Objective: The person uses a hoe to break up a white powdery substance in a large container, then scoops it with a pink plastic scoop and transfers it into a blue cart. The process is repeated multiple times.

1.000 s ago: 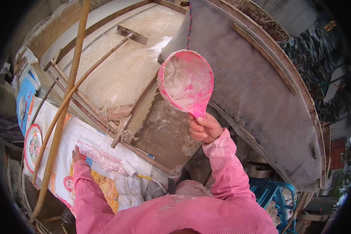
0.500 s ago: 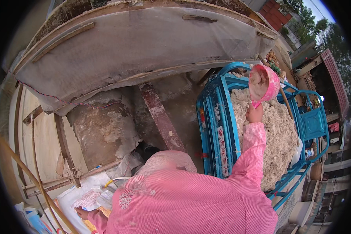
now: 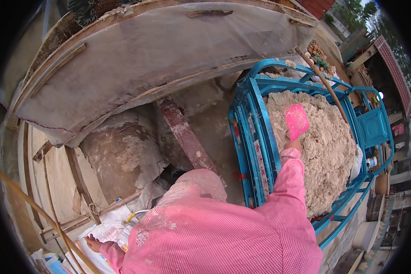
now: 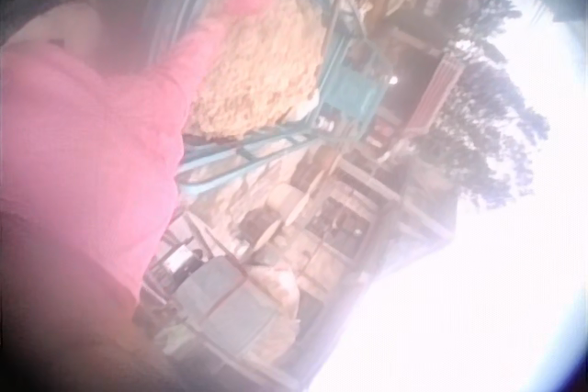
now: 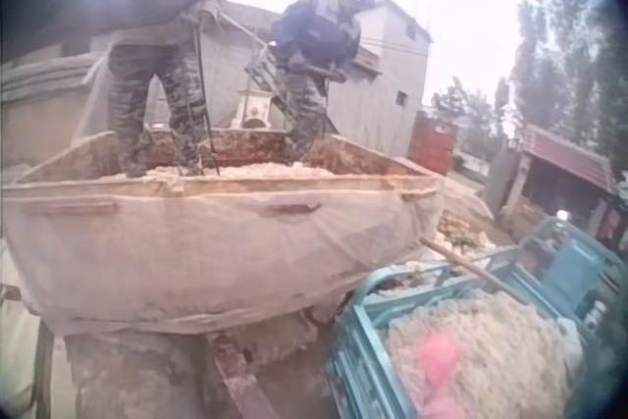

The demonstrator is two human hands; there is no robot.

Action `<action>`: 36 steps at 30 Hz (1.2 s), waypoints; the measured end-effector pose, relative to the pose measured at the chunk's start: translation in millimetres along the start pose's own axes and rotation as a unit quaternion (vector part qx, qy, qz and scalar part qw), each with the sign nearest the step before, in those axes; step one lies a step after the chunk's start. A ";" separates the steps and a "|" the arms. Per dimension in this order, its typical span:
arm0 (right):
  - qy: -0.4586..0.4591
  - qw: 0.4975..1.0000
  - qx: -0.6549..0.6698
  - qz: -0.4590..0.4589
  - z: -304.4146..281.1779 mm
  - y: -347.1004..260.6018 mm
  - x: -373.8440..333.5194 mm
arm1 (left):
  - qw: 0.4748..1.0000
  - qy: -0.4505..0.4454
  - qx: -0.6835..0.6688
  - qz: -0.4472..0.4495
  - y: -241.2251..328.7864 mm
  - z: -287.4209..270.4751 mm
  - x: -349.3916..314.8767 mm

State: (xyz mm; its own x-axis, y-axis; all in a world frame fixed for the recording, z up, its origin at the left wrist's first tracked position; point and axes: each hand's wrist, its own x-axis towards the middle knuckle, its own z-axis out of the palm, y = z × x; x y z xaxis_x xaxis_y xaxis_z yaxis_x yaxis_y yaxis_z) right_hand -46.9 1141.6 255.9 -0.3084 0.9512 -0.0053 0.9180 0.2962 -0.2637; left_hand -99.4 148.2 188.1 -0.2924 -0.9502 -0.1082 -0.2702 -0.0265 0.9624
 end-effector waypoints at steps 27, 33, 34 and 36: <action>-0.330 0.376 0.858 0.118 13.3 -6.0 21.0 | 0.992 0.056 -0.073 -0.081 -43.0 -32.7 -16.8; -0.245 0.664 0.691 0.147 38.5 -71.1 25.7 | 0.983 0.122 -0.129 -0.045 -52.5 -40.8 -48.5; -0.270 0.672 0.677 0.133 46.4 -93.2 18.3 | 0.979 0.136 -0.137 -0.070 -51.9 -43.5 -53.1; -0.342 0.672 0.651 0.092 67.9 -151.9 -8.3 | 0.968 0.166 -0.168 -0.090 -49.0 -51.1 -60.5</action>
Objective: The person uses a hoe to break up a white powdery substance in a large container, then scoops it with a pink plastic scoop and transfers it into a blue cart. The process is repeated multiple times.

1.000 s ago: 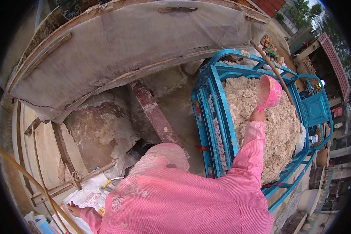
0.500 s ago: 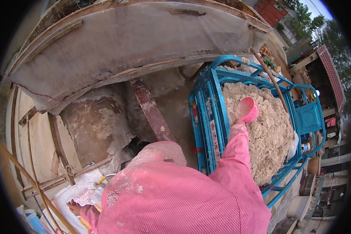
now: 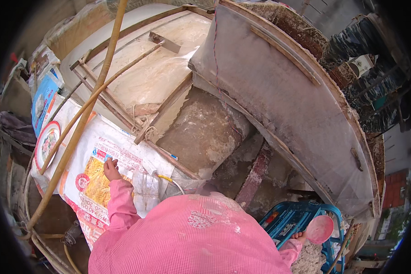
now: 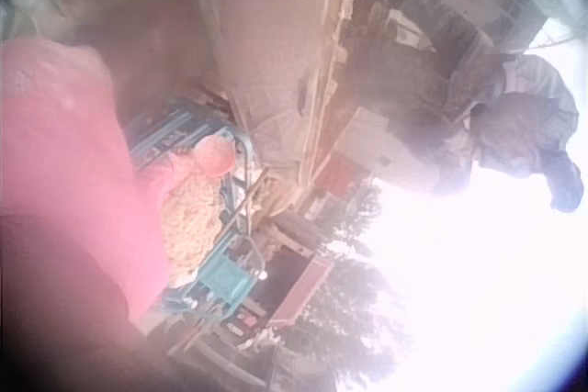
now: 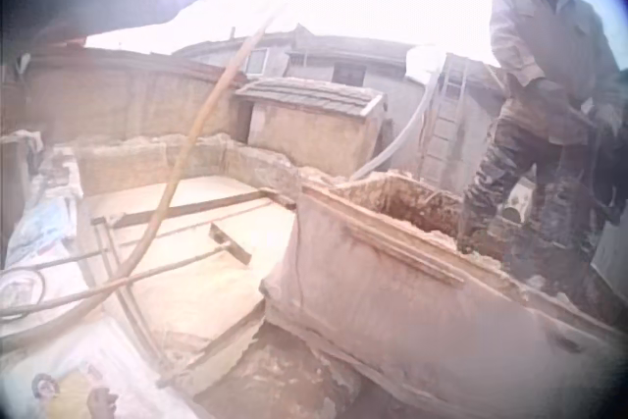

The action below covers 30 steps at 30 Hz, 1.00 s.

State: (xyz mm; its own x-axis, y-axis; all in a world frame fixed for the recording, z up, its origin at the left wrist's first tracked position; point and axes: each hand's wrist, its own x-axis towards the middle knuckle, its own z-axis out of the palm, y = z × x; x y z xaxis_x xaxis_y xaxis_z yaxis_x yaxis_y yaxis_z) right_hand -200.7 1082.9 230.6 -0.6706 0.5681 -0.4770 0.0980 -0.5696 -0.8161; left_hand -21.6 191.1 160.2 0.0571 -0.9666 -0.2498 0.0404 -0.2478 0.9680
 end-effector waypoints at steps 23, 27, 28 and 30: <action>-0.591 0.516 -0.258 0.563 723.4 485.8 -319.3 | 0.932 0.347 -0.099 -0.028 30.1 -149.6 -53.9; -0.457 0.534 -0.217 0.677 749.9 583.9 -358.4 | 0.948 0.301 -0.087 -0.048 52.1 -127.8 -28.3; -0.447 0.527 -0.197 0.695 745.5 601.5 -364.9 | 0.949 0.296 -0.089 -0.065 58.9 -123.2 -16.2; -0.405 0.564 -0.220 0.686 731.3 622.7 -373.7 | 0.963 0.252 -0.083 -0.054 72.5 -115.3 16.1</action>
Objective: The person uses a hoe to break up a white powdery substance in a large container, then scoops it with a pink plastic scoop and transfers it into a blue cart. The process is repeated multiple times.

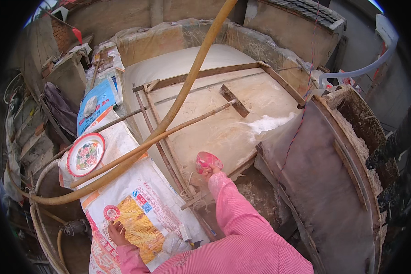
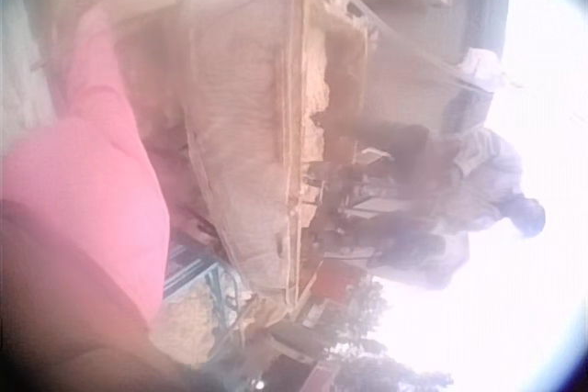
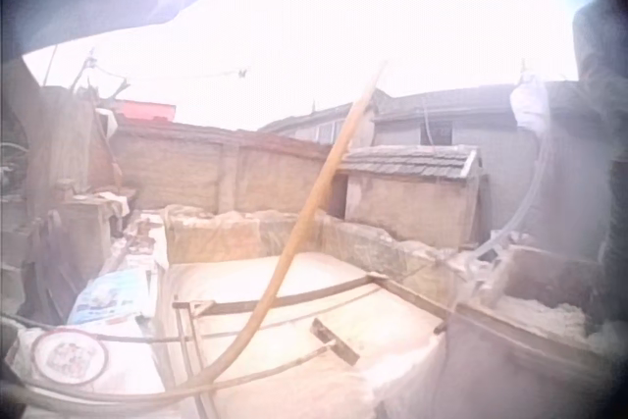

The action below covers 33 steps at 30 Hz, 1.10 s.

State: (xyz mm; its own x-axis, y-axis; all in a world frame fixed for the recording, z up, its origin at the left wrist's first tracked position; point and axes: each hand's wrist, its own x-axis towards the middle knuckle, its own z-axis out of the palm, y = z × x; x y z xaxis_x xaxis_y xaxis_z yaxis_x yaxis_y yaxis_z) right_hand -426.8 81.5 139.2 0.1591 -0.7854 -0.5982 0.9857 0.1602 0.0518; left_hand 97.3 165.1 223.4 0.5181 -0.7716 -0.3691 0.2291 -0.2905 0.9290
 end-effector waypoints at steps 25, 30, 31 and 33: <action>0.110 0.919 -0.358 -0.128 -59.0 105.0 -252.6 | 0.856 -0.137 -0.492 -0.080 126.1 138.0 184.7; 0.035 0.894 -0.434 -0.107 7.5 130.9 -207.3 | 0.821 -0.367 -0.438 0.017 141.7 89.1 59.0; 0.043 0.893 -0.439 -0.095 22.7 135.8 -194.6 | 0.806 -0.418 -0.417 0.049 141.2 81.9 32.6; 0.018 0.903 -0.424 -0.070 53.6 145.9 -165.5 | 0.816 -0.447 -0.334 0.149 136.2 67.5 -25.4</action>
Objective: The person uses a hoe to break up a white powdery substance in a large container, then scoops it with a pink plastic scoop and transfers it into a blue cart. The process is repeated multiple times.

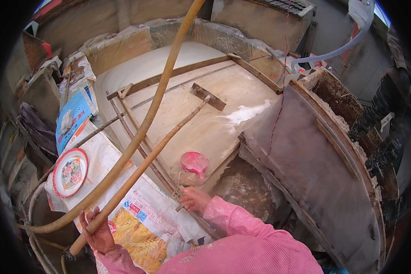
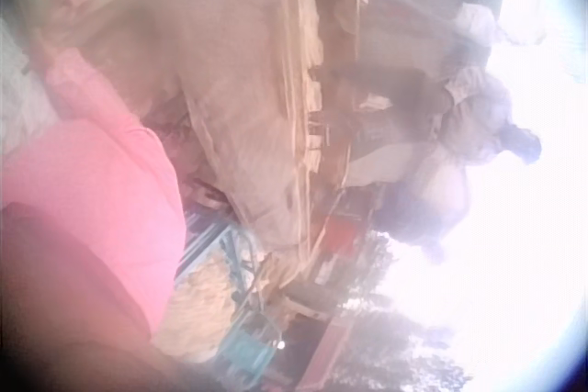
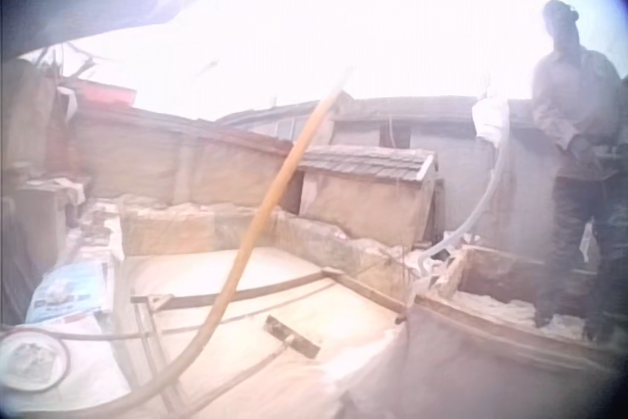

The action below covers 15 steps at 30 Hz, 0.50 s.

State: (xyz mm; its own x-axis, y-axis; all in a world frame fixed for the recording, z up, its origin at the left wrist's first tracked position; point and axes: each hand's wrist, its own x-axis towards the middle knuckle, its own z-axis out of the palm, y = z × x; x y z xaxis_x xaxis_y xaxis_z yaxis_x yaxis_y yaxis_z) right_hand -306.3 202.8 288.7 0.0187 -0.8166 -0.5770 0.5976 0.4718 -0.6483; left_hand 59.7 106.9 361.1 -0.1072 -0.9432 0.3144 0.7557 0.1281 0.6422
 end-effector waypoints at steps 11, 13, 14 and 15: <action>-0.038 0.968 0.246 -0.037 51.8 -82.0 62.8 | 0.964 -0.158 0.177 0.119 -18.5 136.3 -64.4; -0.024 0.978 0.204 -0.045 29.2 -101.9 56.3 | 0.963 -0.135 0.182 0.145 -43.9 147.6 -61.4; -0.045 0.979 0.187 -0.060 16.0 -108.8 53.2 | 0.963 -0.121 0.185 0.153 -59.4 153.7 -62.6; -0.052 0.975 0.210 -0.059 3.2 -119.9 56.5 | 0.963 -0.107 0.188 0.159 -75.7 159.7 -63.3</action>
State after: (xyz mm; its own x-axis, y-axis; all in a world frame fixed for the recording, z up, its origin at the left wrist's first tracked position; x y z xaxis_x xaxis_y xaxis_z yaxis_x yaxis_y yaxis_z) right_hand -374.4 99.0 335.4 -0.0017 -0.8960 -0.4440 0.8752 0.2134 -0.4341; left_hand -93.9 205.8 404.3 -0.0704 -0.7576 0.6489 0.4888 0.5409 0.6845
